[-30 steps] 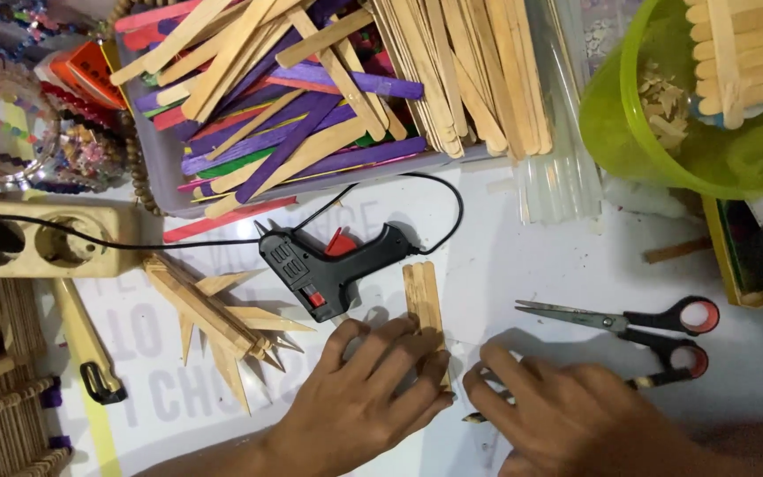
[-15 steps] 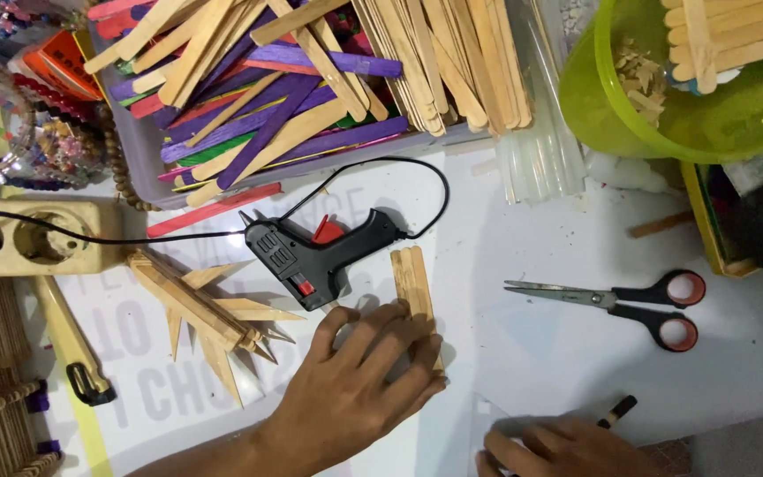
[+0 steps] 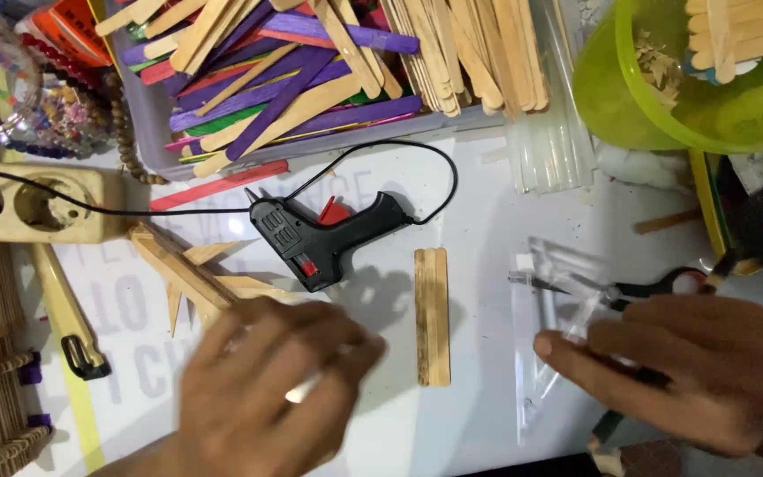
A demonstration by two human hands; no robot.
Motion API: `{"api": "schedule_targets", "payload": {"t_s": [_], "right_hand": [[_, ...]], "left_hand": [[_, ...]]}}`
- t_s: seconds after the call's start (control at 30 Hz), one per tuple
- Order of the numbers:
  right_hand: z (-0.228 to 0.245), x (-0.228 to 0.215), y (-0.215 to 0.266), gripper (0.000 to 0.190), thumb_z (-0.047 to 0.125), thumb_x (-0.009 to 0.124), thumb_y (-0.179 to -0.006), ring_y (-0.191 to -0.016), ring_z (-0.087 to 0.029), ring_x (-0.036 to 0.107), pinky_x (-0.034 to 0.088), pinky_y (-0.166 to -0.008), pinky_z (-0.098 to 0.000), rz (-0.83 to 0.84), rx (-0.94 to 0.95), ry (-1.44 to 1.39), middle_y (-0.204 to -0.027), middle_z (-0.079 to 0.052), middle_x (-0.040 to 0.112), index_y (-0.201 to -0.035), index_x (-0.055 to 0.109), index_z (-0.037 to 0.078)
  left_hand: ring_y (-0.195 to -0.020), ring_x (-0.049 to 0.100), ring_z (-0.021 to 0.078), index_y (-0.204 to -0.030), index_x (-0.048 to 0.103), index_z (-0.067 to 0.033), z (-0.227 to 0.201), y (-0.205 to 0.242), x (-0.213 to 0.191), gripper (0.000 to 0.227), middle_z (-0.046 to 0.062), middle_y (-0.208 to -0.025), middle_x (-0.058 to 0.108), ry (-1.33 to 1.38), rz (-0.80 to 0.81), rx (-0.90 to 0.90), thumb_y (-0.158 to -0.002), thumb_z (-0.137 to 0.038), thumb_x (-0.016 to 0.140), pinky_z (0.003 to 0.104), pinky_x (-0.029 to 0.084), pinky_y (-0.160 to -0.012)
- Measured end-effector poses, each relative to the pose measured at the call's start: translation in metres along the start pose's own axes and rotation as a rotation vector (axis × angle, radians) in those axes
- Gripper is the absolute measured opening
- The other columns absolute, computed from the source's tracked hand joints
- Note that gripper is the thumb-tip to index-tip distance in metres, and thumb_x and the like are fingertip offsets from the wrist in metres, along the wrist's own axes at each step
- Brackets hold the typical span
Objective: Marking and cutting wooden popsicle sticks to specific lengths for a handicraft project.
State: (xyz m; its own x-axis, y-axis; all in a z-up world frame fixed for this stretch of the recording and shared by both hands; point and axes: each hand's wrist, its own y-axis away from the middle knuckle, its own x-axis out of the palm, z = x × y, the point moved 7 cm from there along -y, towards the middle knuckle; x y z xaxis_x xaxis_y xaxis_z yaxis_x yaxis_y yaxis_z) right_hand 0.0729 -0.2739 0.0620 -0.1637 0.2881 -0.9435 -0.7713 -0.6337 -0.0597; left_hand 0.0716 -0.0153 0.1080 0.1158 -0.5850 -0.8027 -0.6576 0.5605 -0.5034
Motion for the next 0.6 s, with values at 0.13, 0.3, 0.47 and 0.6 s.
{"api": "schedule_targets", "payload": {"t_s": [0.13, 0.3, 0.47, 0.6], "right_hand": [[0.018, 0.01, -0.008, 0.042, 0.009, 0.053, -0.097, -0.065, -0.017, 0.062, 0.047, -0.052, -0.0363, 0.037, -0.335, 0.094, -0.113, 0.002, 0.066, -0.137, 0.061, 0.019], [0.054, 0.002, -0.043, 0.033, 0.014, 0.046, -0.104, -0.077, -0.016, 0.064, 0.053, -0.068, -0.0319, -0.085, -0.54, 0.218, -0.114, -0.008, 0.072, -0.12, 0.071, 0.002], [0.057, 0.031, -0.047, 0.027, 0.011, 0.048, -0.105, -0.07, -0.014, 0.062, 0.048, -0.064, -0.028, -0.137, -0.402, 0.234, -0.099, -0.004, 0.071, -0.116, 0.072, 0.005], [0.057, 0.045, -0.045, 0.036, 0.017, 0.045, -0.101, -0.075, -0.012, 0.067, 0.049, -0.059, -0.0278, -0.032, -0.372, 0.149, -0.106, -0.004, 0.071, -0.125, 0.07, 0.008]], "left_hand": [[-0.082, 0.067, 0.0241, -0.089, 0.066, -0.0073, 0.008, -0.005, -0.009, 0.011, 0.009, -0.093, 0.069, -0.118, 0.141, -0.079, -0.098, -0.008, 0.072, 0.038, 0.047, -0.071], [-0.082, 0.064, 0.0232, -0.103, 0.066, -0.011, -0.021, 0.027, 0.028, 0.003, 0.004, -0.094, 0.06, 0.024, 0.338, 0.154, -0.1, -0.009, 0.066, 0.04, 0.056, -0.075], [-0.106, 0.067, 0.0353, -0.12, 0.071, 0.0042, -0.03, 0.029, 0.055, 0.019, 0.02, -0.115, 0.069, 0.174, 0.341, 0.11, -0.105, -0.003, 0.062, 0.044, 0.055, -0.095], [-0.111, 0.066, 0.0368, -0.12, 0.069, 0.0095, -0.024, 0.036, 0.067, 0.023, 0.024, -0.116, 0.069, 0.186, 0.34, 0.08, -0.107, -0.005, 0.055, 0.047, 0.054, -0.1]]}}
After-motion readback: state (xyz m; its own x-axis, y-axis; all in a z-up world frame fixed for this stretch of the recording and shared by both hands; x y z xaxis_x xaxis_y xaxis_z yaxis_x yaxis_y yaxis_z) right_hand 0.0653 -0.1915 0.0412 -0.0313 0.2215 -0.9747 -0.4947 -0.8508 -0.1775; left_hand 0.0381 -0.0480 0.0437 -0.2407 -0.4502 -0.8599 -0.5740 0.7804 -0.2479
